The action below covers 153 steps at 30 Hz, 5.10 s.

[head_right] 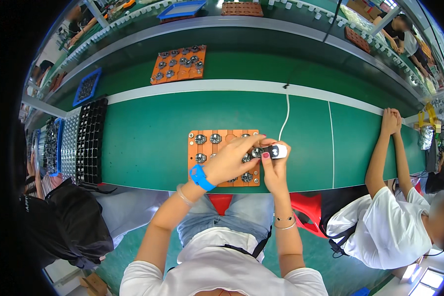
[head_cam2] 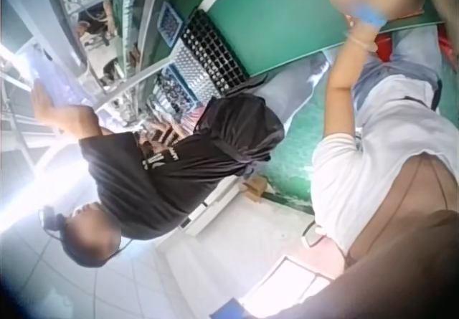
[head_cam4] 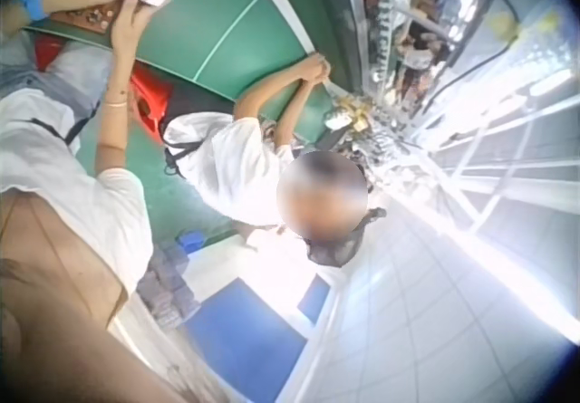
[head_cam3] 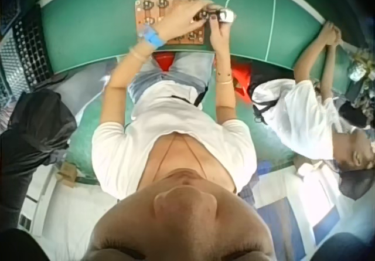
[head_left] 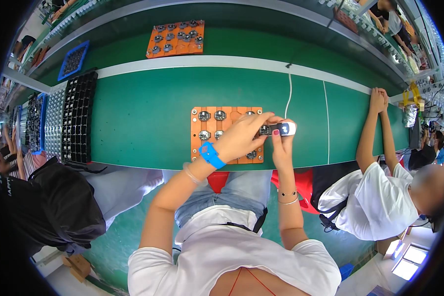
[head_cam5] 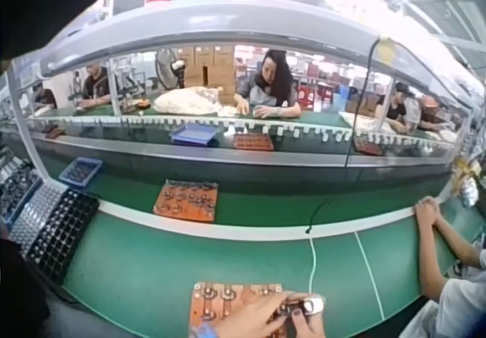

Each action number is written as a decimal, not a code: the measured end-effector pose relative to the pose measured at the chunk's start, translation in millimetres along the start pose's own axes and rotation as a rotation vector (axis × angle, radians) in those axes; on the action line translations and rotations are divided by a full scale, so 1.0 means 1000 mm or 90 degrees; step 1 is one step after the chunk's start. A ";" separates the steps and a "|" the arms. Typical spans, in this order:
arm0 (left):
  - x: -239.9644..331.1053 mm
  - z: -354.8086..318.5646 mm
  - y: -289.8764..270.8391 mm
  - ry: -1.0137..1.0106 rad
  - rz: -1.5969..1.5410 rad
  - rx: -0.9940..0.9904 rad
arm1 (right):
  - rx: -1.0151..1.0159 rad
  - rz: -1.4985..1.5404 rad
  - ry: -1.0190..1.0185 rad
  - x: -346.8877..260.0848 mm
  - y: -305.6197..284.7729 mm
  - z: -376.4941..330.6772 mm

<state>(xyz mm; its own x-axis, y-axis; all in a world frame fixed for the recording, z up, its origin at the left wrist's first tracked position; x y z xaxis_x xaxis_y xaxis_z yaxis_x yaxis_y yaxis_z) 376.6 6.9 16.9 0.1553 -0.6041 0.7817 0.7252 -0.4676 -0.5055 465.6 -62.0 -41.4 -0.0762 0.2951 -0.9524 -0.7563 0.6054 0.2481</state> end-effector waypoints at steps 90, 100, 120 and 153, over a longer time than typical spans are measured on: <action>-0.032 -0.029 -0.001 -0.044 0.252 0.005 | 0.120 -0.076 -0.022 -0.009 -0.035 0.000; -0.025 -0.032 -0.026 -0.006 0.274 0.032 | -0.086 -0.175 -0.014 -0.004 0.009 -0.008; -0.054 -0.054 -0.060 -0.097 0.259 0.018 | -0.090 -0.046 0.059 0.008 0.014 -0.012; -0.034 -0.100 -0.073 -0.108 0.121 0.078 | -0.180 -0.184 -0.006 0.002 0.042 -0.054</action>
<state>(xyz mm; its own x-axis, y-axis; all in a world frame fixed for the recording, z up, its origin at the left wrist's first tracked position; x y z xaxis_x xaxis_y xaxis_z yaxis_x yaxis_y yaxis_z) 251.8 -3.3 -9.3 0.3984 -0.5517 0.7327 0.7467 -0.2688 -0.6084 398.9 -76.1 -42.1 0.1703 0.1507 -0.9738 -0.8949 0.4373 -0.0888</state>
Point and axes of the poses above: each hand's wrist, its own z-axis towards the middle knuckle, its own y-axis out of the palm, x = y × z, the point moved 9 cm from there along z, towards the middle knuckle, and after that the axes turned 13 degrees about x, right-handed, at the moved point
